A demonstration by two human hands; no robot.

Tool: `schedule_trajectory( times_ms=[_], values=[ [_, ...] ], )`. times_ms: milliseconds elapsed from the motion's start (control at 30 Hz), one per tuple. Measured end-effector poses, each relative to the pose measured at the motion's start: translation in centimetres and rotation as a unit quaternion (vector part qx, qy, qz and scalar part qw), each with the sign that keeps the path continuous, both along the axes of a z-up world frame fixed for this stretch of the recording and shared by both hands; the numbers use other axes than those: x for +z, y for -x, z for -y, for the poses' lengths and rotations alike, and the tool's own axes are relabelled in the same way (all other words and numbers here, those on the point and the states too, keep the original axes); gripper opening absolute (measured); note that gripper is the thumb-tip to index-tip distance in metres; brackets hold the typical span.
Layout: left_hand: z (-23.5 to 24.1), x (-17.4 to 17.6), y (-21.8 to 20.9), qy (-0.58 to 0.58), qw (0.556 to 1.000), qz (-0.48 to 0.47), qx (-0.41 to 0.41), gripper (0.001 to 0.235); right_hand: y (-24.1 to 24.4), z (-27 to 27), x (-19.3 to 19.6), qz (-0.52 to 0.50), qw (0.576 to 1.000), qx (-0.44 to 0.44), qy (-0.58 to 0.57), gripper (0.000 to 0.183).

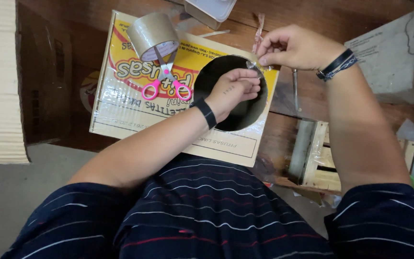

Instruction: The person is reinforcing or smoothing the edges of a circular hole cut into a cardboard box by applying multiple small strips of packing tape around the circumference.

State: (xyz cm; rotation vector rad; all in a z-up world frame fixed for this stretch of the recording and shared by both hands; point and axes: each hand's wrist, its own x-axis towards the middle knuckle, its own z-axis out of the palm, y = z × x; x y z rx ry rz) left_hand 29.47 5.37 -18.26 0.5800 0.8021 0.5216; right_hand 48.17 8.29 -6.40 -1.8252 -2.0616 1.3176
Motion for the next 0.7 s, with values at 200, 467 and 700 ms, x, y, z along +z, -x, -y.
schedule_trajectory(
  times_ms=[200,467,700],
  values=[
    [-0.1,1.0,0.0,0.028,0.998,0.014,0.048,0.022,-0.3,-0.4,-1.2,-0.017,1.0,0.021,0.0,0.011],
    [-0.1,0.3,-0.3,-0.028,0.998,-0.018,0.047,0.007,-0.4,-0.6,-1.5,-0.01,0.999,0.049,-0.011,0.014],
    [-0.2,-0.5,-0.4,-0.032,0.998,0.001,0.051,0.011,0.1,-0.6,-1.4,0.016,0.998,0.049,-0.025,0.015]
  ],
)
